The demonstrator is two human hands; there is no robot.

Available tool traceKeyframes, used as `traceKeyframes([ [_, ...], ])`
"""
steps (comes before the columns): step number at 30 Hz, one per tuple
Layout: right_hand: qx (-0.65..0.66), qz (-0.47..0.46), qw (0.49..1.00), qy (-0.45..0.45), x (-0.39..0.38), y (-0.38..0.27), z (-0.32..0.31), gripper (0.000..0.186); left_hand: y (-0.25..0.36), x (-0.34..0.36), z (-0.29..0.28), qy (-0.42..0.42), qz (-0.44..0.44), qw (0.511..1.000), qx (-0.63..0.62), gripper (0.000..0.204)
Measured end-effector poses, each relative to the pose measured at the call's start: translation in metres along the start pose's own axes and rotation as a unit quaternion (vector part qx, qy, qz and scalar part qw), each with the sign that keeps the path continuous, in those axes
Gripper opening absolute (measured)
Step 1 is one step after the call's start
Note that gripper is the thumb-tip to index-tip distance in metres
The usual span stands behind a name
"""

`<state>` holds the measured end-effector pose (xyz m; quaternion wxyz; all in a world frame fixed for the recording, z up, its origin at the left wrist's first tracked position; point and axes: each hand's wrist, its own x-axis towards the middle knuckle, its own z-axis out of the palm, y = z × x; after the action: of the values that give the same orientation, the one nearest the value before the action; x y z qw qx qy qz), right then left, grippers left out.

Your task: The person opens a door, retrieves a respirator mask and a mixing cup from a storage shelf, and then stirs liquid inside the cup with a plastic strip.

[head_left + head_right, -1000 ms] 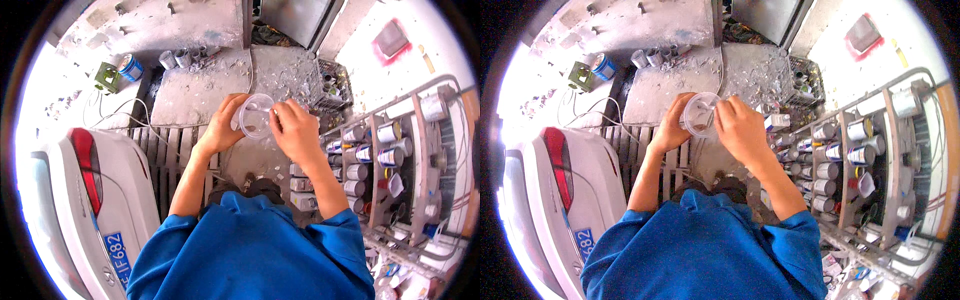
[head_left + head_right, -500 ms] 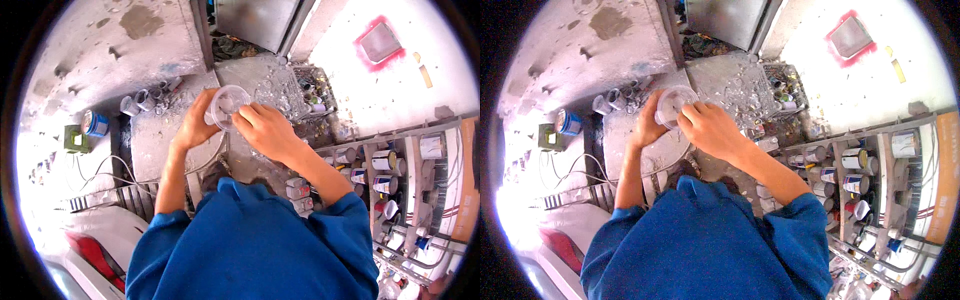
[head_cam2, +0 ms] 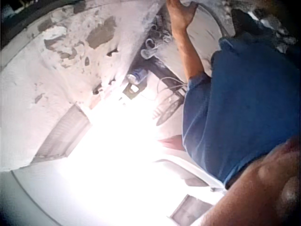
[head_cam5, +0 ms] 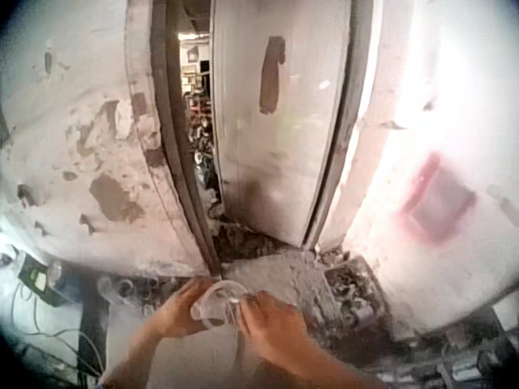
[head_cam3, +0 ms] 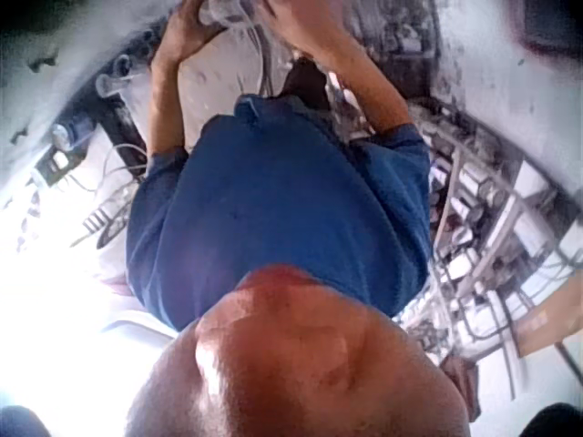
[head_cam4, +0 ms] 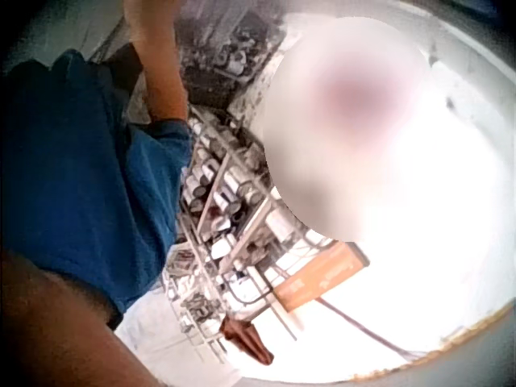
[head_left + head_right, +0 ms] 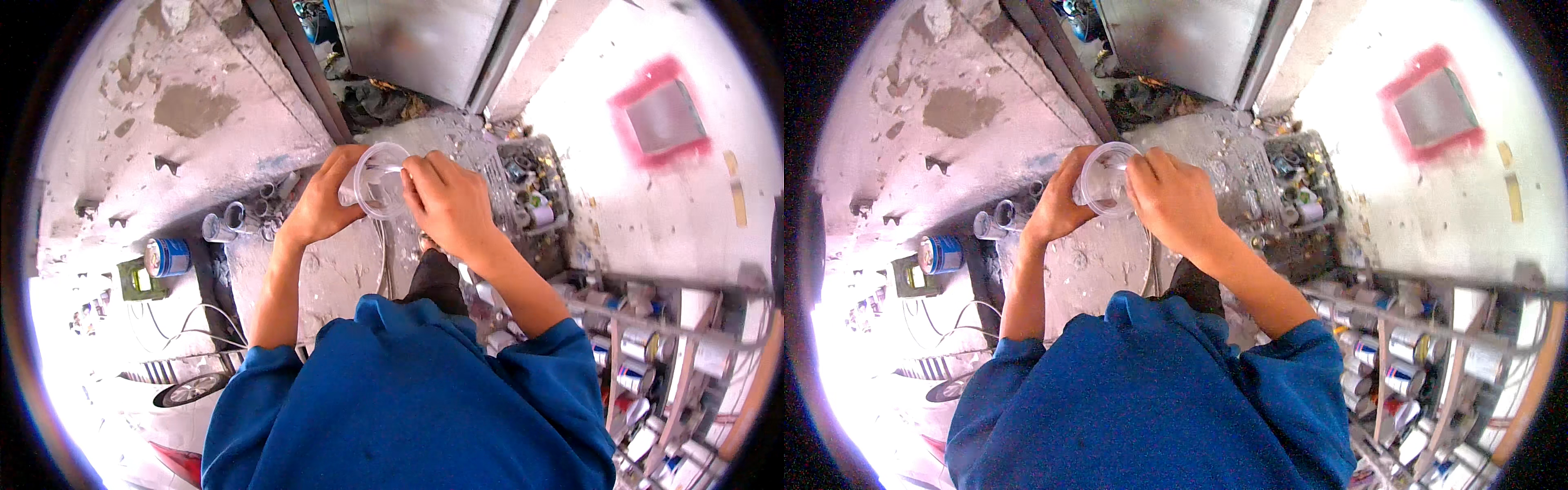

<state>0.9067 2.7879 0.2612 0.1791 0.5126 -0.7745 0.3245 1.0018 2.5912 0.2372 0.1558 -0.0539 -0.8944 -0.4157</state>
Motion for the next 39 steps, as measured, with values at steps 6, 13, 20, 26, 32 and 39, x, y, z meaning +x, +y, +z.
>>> traceKeyframes([
  [6,0.041,-0.144,0.987,-0.052,0.099,0.122,0.023,0.017,-0.059,0.138,-0.005,-0.004,-0.095,0.994,-0.058,0.066],
  [13,0.088,-0.043,0.991,-0.092,0.202,0.23,0.042,0.013,-0.102,0.253,-0.021,0.014,-0.102,0.994,-0.031,0.069],
  [20,0.167,0.046,0.979,-0.109,0.296,0.31,0.105,0.01,-0.2,0.323,-0.026,0.115,-0.196,0.962,-0.152,0.065],
  [26,0.292,0.158,0.937,-0.104,0.412,0.379,0.201,0.009,-0.338,0.383,-0.048,0.321,-0.202,0.892,-0.247,0.07],
  [32,0.413,0.263,0.861,-0.135,0.541,0.434,0.31,0.017,-0.434,0.474,-0.129,0.419,-0.225,0.859,-0.187,0.077],
  [39,0.316,0.109,0.929,-0.16,0.67,0.425,0.378,0.01,-0.505,0.527,-0.188,0.55,-0.244,0.787,-0.132,0.08],
])
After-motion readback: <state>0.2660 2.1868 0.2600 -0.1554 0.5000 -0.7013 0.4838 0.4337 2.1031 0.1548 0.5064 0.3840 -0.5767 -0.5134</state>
